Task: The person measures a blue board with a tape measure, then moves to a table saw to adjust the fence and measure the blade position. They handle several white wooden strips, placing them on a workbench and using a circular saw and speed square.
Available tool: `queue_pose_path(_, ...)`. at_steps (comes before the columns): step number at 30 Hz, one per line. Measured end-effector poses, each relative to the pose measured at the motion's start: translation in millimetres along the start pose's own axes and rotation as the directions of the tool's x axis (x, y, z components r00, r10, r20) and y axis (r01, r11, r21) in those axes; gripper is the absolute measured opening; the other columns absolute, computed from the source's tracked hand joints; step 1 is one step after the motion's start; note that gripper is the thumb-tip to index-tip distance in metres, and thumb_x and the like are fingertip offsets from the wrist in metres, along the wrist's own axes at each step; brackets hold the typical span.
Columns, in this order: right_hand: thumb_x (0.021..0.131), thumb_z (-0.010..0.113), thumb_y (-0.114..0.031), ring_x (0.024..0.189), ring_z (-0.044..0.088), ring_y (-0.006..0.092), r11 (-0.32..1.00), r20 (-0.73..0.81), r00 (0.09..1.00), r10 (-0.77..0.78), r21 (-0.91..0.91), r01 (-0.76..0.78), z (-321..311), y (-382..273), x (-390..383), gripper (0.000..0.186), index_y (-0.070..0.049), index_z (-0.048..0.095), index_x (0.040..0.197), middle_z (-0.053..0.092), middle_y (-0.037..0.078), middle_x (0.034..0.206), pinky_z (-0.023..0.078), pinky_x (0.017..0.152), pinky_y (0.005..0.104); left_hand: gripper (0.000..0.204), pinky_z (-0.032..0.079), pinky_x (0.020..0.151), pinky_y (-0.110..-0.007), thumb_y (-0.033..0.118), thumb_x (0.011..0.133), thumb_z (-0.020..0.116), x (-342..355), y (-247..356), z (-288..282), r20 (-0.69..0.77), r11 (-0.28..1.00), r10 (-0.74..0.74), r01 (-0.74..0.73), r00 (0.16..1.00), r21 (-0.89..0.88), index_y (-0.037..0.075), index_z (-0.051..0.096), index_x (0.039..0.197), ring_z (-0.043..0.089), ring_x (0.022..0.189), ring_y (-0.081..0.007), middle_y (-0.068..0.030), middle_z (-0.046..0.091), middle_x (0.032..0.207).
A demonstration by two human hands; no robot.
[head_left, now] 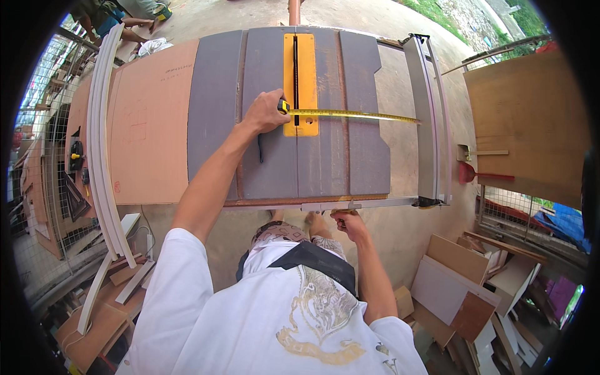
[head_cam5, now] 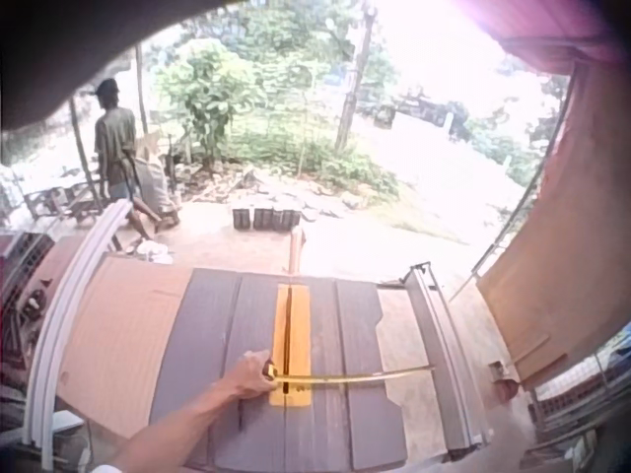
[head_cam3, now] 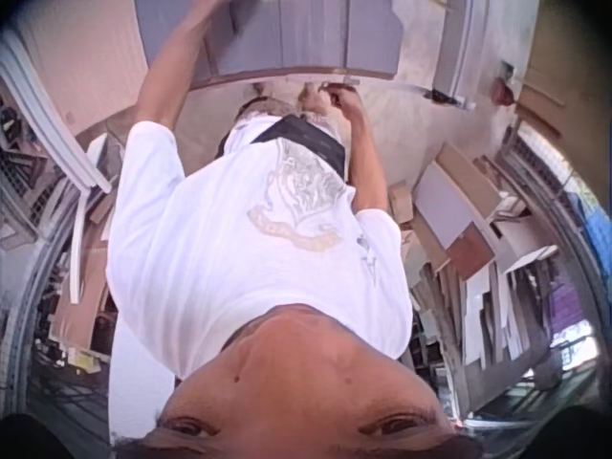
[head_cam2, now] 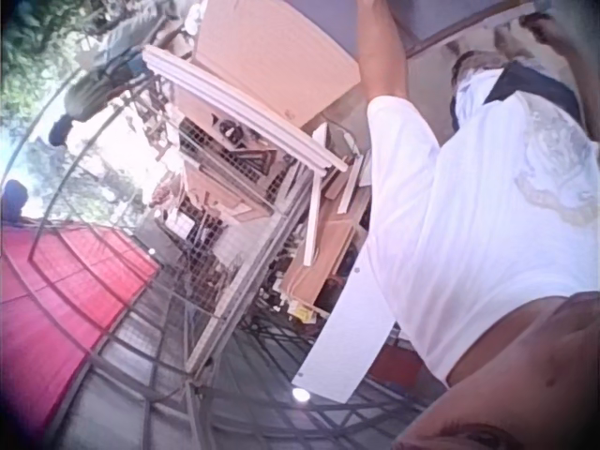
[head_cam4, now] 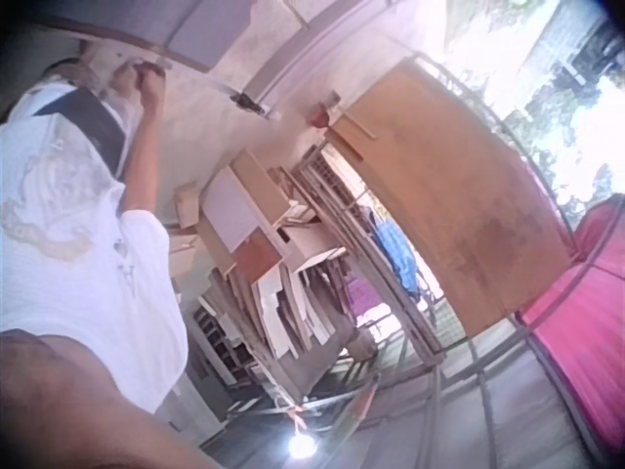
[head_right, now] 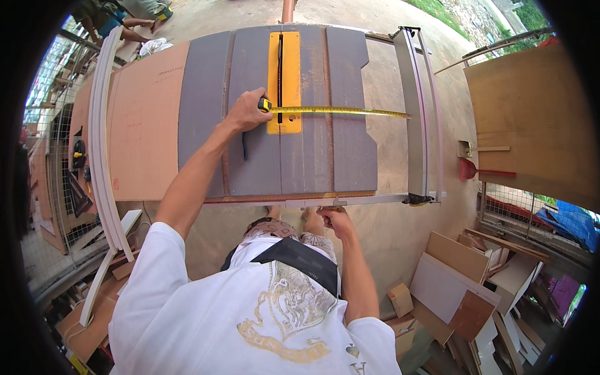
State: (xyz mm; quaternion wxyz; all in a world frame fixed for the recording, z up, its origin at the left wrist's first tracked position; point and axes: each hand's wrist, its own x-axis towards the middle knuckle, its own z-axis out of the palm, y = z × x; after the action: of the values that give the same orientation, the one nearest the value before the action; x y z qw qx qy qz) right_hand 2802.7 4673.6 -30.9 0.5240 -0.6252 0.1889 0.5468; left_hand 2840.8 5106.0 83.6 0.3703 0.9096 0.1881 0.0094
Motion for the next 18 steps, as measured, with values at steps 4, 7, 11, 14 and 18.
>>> queue_pose_path(4, 0.086, 0.075, -0.004, 0.057, 0.044, 0.0070, 1.000, -0.030, 0.999, -0.024, -0.014, 0.023, -1, 4, 4, 0.009, -0.010, 0.068, 0.085, 0.051, -0.005, 0.068, 0.035, 0.053, 0.0258, 0.039, 0.057, 0.083, -0.045, 0.018, 0.073, 0.080, 0, 0, -3, -0.003, 1.000, 0.010, -0.010, 1.000, 0.028, -0.003, 0.067, 0.103, 0.072, 0.088, -0.0393, -0.0249, 0.073, 0.091)
queue_pose_path(7, 0.085, 0.075, -0.004, 0.054, 0.042, 0.0070, 0.998, -0.027, 0.998, -0.059, -0.026, 0.058, -2, 7, 7, 0.009, -0.010, 0.068, 0.085, 0.049, -0.006, 0.067, 0.034, 0.051, 0.0257, 0.040, 0.056, 0.083, -0.045, 0.018, 0.072, 0.081, 4, -3, -2, 0.023, 0.999, -0.016, 0.015, 1.000, 0.030, -0.002, 0.067, 0.103, 0.071, 0.089, -0.0394, -0.0245, 0.073, 0.091)
queue_pose_path(11, 0.080, 0.081, -0.012, 0.058, 0.055, 0.0112, 0.959, -0.224, 0.956, -0.187, -0.254, 0.128, 0, 10, 12, 0.013, -0.005, 0.071, 0.085, 0.062, 0.001, 0.071, 0.043, 0.054, 0.0299, 0.039, 0.055, 0.083, -0.045, 0.018, 0.072, 0.081, 9, 1, -6, 0.056, 1.000, -0.003, 0.002, 0.998, 0.017, -0.002, 0.066, 0.103, 0.070, 0.090, -0.0395, -0.0238, 0.072, 0.093)
queue_pose_path(14, 0.075, 0.084, -0.015, 0.066, 0.065, 0.0161, 0.758, -0.433, 0.755, -0.492, -0.640, 0.126, 18, 19, 13, 0.022, -0.001, 0.074, 0.088, 0.070, 0.008, 0.078, 0.050, 0.059, 0.0340, 0.039, 0.054, 0.083, -0.045, 0.018, 0.073, 0.081, 10, 1, -8, 0.073, 1.000, -0.023, 0.023, 0.997, -0.007, -0.002, 0.066, 0.102, 0.070, 0.091, -0.0391, -0.0234, 0.072, 0.094)
queue_pose_path(18, 0.072, 0.083, -0.013, 0.069, 0.068, 0.0200, 0.713, -0.430, 0.682, -0.592, -0.674, 0.193, 20, 22, 20, 0.028, 0.003, 0.075, 0.094, 0.072, 0.009, 0.081, 0.052, 0.060, 0.0369, 0.038, 0.054, 0.083, -0.045, 0.017, 0.073, 0.081, 13, -3, -9, 0.087, 1.000, -0.019, 0.019, 0.996, -0.003, -0.003, 0.065, 0.100, 0.069, 0.092, -0.0386, -0.0234, 0.072, 0.094)
